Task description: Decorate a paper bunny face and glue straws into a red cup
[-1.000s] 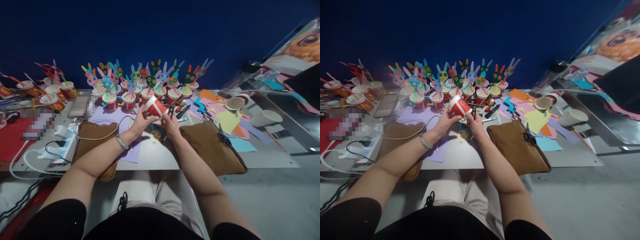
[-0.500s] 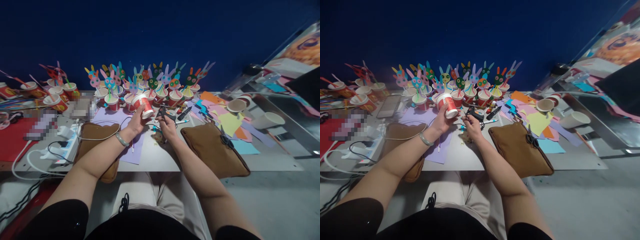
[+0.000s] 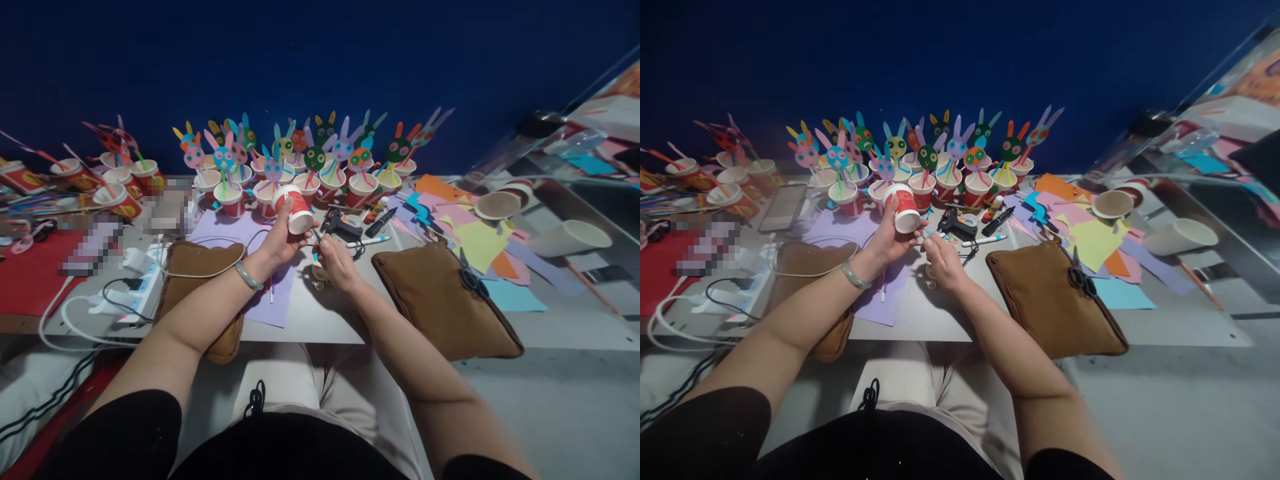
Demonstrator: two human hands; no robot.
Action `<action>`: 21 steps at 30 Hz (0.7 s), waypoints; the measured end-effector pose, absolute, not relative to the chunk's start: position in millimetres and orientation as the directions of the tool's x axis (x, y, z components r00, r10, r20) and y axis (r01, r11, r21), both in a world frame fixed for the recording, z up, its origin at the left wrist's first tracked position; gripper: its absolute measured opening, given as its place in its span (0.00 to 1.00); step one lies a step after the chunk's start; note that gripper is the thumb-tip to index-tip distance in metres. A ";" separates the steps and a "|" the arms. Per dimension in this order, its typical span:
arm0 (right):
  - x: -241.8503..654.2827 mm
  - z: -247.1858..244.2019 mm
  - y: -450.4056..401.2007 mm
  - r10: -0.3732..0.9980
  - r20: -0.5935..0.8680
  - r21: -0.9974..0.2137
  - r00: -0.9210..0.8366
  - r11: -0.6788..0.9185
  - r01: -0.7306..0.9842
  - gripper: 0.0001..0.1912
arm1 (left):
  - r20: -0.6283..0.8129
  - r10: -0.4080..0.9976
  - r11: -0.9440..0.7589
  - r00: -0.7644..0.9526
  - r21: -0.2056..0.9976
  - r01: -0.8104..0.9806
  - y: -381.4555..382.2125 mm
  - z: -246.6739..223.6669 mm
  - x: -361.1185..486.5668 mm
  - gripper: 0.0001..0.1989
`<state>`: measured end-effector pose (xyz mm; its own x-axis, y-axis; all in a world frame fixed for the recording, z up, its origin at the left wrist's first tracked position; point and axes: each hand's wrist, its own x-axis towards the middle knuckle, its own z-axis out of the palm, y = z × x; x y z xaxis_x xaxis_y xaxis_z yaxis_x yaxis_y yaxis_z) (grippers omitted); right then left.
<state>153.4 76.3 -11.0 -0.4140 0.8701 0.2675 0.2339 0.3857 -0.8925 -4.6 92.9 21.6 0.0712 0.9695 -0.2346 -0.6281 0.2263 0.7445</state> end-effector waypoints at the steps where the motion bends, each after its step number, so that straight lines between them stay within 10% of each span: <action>1: 153.2 -11.4 74.3 0.860 0.266 -0.893 -0.436 0.390 0.225 0.25 | -0.239 0.969 0.228 0.067 0.749 -0.622 93.6 20.1 -4.4 0.32; 21: 145.8 -17.0 72.4 0.877 0.273 -0.855 -0.395 0.409 0.319 0.19 | -0.274 0.961 0.247 0.040 0.783 -0.571 89.1 21.0 3.9 0.32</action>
<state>145.8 72.4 -17.0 -0.3946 0.8774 0.2728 0.3188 0.4091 -0.8550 3.9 89.1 21.0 0.0403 0.9610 -0.2736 -0.5706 0.2469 0.7832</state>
